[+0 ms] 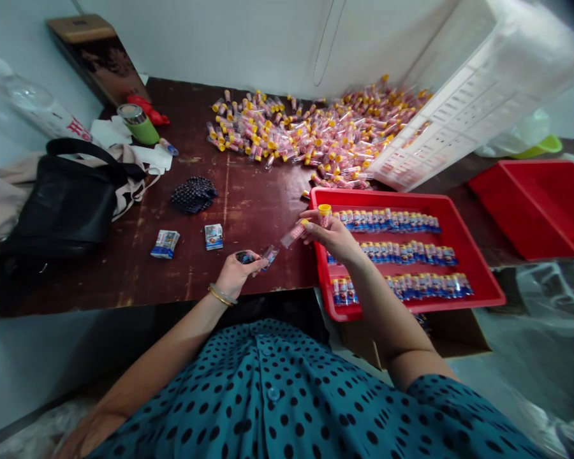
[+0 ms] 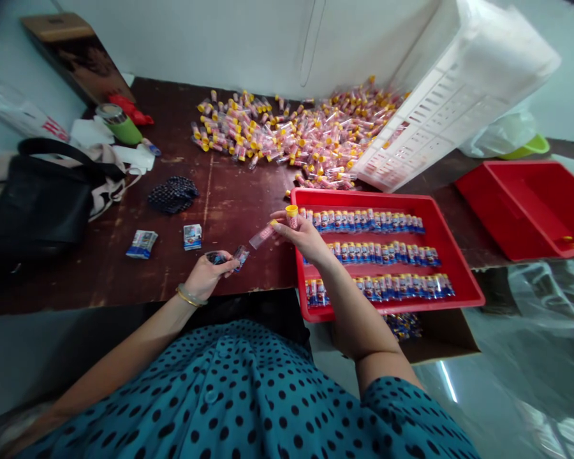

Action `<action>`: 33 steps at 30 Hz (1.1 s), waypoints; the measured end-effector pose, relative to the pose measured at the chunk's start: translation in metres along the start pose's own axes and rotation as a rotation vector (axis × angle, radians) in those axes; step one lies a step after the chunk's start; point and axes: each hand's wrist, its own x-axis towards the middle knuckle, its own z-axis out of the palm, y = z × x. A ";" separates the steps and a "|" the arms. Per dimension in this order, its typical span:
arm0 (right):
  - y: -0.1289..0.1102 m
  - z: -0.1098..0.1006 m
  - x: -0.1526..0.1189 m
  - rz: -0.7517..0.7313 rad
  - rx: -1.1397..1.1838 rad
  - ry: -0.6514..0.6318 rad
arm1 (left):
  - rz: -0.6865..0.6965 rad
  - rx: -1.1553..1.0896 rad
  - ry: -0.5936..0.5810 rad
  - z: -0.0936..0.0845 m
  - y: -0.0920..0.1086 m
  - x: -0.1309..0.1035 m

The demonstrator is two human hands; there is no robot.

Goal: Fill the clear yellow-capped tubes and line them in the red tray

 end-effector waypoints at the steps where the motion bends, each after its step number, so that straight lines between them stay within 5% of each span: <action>1: 0.000 0.001 0.001 0.006 0.006 -0.005 | 0.013 0.020 -0.009 0.000 0.001 -0.001; 11: 0.003 0.014 0.000 -0.048 -0.244 -0.014 | 0.079 0.095 -0.195 0.003 0.009 -0.004; 18: 0.017 0.023 -0.024 -0.129 -0.447 0.090 | -0.150 -0.129 -0.125 0.023 -0.002 -0.009; 23: 0.040 0.033 -0.047 -0.077 -0.276 0.114 | -0.302 -0.275 -0.230 0.032 0.002 -0.018; 33: 0.044 0.042 -0.071 -0.136 -0.177 0.149 | -0.225 -0.249 -0.219 0.050 0.016 -0.026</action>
